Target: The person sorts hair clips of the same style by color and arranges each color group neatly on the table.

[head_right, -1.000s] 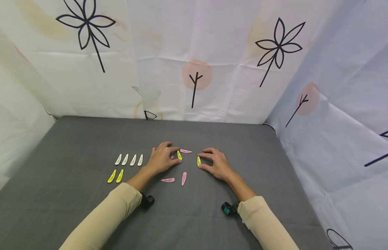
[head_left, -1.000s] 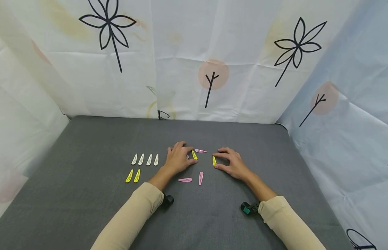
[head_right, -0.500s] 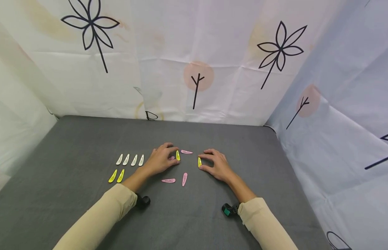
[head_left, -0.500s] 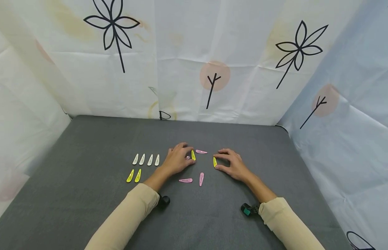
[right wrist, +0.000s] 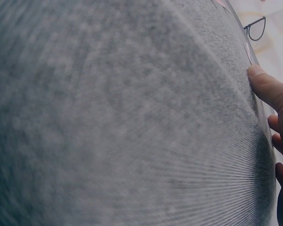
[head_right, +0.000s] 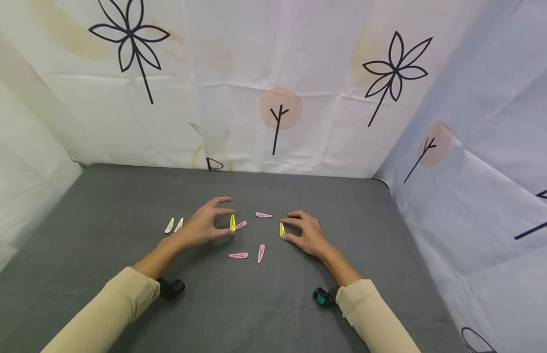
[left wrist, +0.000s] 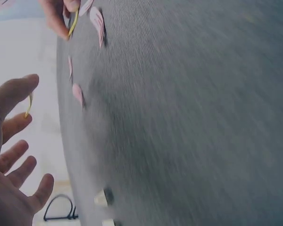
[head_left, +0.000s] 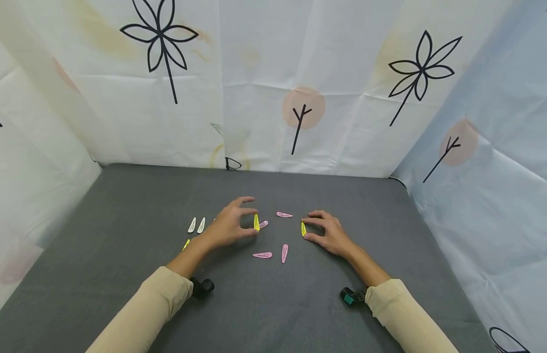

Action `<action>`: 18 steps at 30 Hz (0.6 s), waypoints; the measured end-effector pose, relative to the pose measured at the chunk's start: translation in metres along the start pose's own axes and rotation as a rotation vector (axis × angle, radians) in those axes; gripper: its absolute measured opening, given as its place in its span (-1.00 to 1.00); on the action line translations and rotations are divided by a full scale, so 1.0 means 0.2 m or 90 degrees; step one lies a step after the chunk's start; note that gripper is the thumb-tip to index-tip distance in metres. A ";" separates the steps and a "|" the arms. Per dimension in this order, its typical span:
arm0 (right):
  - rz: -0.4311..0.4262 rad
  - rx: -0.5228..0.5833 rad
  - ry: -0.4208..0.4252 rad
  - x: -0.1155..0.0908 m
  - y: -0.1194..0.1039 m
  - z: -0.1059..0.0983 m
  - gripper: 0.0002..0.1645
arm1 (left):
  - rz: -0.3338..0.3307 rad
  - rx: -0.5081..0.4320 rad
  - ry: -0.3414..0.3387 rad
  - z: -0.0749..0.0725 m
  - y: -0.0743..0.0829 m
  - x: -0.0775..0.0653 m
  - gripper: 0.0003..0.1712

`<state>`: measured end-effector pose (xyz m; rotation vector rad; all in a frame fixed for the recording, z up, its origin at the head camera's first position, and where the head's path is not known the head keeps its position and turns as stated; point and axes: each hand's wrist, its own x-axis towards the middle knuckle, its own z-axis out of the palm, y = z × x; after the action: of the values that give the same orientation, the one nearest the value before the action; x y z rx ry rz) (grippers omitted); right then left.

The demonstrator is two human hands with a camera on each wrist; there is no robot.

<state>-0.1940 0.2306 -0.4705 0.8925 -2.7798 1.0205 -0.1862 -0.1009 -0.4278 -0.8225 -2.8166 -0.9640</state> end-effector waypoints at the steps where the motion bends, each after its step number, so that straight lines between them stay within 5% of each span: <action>1: 0.001 0.001 -0.001 0.00 0.00 0.00 -0.45 | 0.002 -0.004 0.002 -0.02 -0.01 -0.02 -0.41; 18: -0.011 -0.008 0.002 0.00 -0.01 0.00 -0.46 | 0.001 0.069 -0.018 -0.17 -0.20 -0.37 -0.41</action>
<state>-0.1937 0.2298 -0.4697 0.9118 -2.7684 0.9989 -0.1476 -0.1814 -0.4392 -0.8328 -2.8618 -0.7979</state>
